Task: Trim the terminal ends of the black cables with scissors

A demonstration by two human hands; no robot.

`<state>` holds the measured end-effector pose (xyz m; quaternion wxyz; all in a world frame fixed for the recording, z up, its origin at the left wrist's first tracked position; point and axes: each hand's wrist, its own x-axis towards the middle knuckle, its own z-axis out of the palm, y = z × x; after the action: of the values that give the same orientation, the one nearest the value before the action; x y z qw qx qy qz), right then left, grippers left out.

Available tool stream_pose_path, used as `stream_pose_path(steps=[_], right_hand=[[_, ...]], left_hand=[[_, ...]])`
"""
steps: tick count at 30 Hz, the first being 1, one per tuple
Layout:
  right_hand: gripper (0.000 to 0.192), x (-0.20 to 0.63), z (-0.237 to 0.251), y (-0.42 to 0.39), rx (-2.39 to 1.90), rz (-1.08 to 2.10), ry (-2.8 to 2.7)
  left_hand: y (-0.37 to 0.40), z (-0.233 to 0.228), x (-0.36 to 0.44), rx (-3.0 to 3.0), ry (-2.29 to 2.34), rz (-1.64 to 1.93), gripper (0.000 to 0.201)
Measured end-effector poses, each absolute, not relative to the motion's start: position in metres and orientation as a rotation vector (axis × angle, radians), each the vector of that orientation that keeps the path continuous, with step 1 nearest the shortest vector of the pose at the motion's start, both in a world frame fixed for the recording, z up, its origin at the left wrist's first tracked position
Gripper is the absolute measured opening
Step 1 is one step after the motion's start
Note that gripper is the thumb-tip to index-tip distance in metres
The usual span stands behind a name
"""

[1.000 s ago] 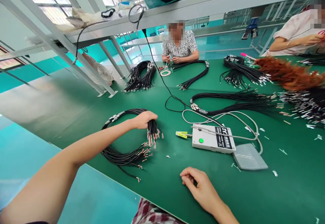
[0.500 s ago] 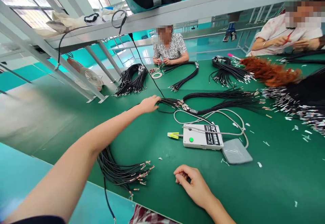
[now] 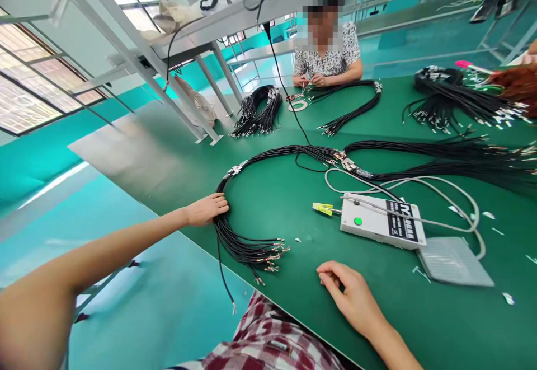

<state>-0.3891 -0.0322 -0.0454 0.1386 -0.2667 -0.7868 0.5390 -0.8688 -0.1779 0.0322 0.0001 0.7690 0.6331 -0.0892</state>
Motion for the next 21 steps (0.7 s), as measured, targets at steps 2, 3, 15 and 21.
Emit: stream_pose_path(steps=[2, 3, 15, 21], right_hand=[[0.027, -0.389, -0.044, -0.033, -0.778, 1.556, -2.257], [0.027, -0.388, -0.044, -0.033, -0.779, 1.568, -2.24], [0.036, -0.39, -0.039, -0.027, -0.835, 1.777, -1.869], [0.033, -0.383, -0.04, -0.026, -0.878, 1.768, -1.855]], left_hand=[[-0.166, 0.034, -0.864, 2.414, 1.894, -0.261, 0.016], [-0.16, 0.037, -0.862, 2.403, 1.863, -0.24, 0.013], [-0.154, 0.113, -0.815, 1.745, 2.763, 0.851, 0.032], [-0.142, 0.068, -0.748, 1.405, 2.986, 0.235, 0.018]])
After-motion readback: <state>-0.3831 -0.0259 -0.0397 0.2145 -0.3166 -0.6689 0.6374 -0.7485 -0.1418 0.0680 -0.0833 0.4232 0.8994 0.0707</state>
